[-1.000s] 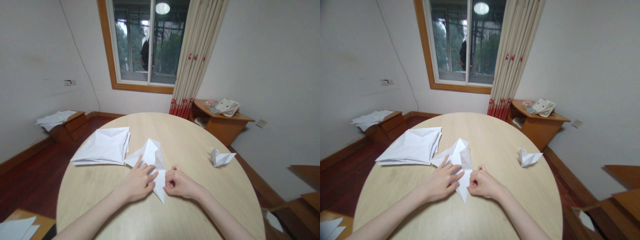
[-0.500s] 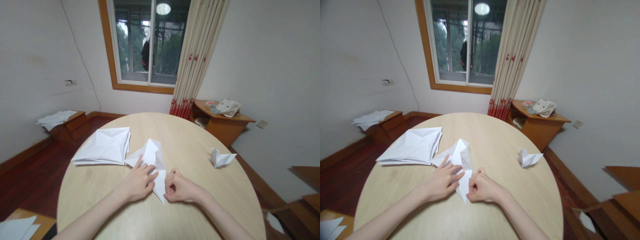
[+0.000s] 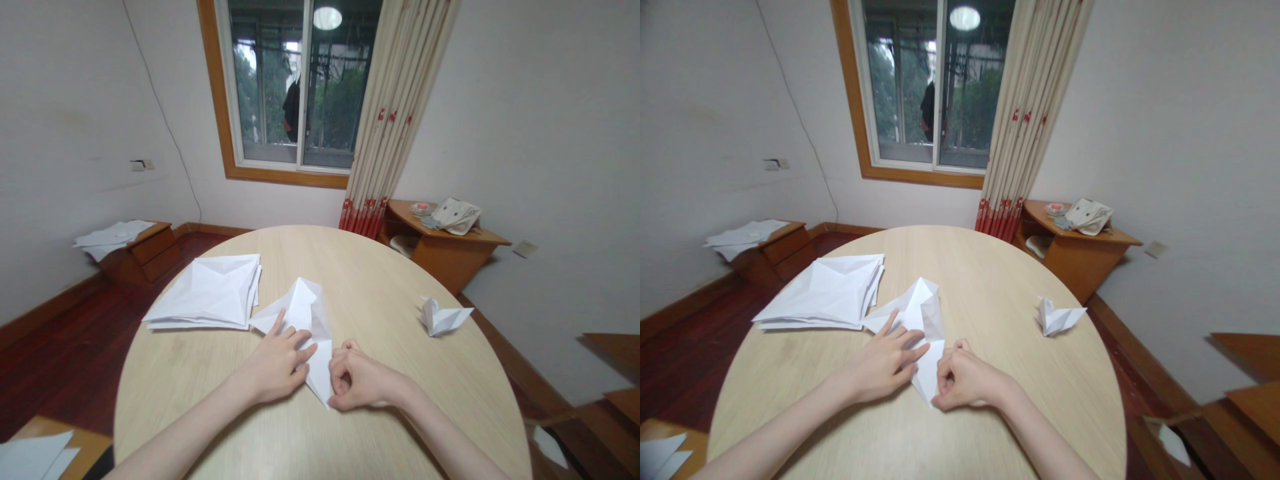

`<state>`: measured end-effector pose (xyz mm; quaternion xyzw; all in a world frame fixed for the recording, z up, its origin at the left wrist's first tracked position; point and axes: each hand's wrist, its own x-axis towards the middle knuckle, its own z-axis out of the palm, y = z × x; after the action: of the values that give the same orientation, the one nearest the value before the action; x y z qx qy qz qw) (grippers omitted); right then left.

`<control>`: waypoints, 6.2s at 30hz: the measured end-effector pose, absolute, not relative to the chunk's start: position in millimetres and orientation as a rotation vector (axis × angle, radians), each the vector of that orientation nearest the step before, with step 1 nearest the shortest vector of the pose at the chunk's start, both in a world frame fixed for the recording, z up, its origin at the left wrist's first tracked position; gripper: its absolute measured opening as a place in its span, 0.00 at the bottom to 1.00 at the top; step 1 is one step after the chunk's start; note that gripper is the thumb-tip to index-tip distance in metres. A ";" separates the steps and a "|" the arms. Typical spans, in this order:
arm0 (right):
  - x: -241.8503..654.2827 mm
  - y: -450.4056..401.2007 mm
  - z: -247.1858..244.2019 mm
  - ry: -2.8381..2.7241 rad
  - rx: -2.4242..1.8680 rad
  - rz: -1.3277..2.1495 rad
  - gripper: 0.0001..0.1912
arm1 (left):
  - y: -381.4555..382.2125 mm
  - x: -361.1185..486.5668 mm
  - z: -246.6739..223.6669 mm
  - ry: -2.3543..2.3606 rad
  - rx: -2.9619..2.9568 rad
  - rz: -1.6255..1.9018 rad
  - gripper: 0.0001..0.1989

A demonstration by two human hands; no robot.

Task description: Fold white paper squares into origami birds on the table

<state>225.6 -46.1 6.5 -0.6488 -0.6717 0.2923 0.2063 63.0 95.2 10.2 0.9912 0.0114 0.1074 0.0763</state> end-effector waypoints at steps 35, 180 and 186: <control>245.8 -46.2 -7.4 -1.774 -1.614 -0.607 0.12 | 93.6 65.5 8.5 -0.002 2.871 0.536 0.09; 221.4 -17.5 -13.6 -1.868 -2.112 -0.012 0.09 | 118.4 92.3 -36.5 0.525 2.718 0.823 0.39; 221.2 -17.1 -12.2 -1.964 -2.148 -0.066 0.09 | 119.2 92.6 -35.8 0.529 2.712 0.822 0.39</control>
<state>221.2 -17.1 -12.2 -0.7329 -0.6702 -0.0224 0.1150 92.6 119.2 -35.8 0.9329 0.1819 0.2827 0.1291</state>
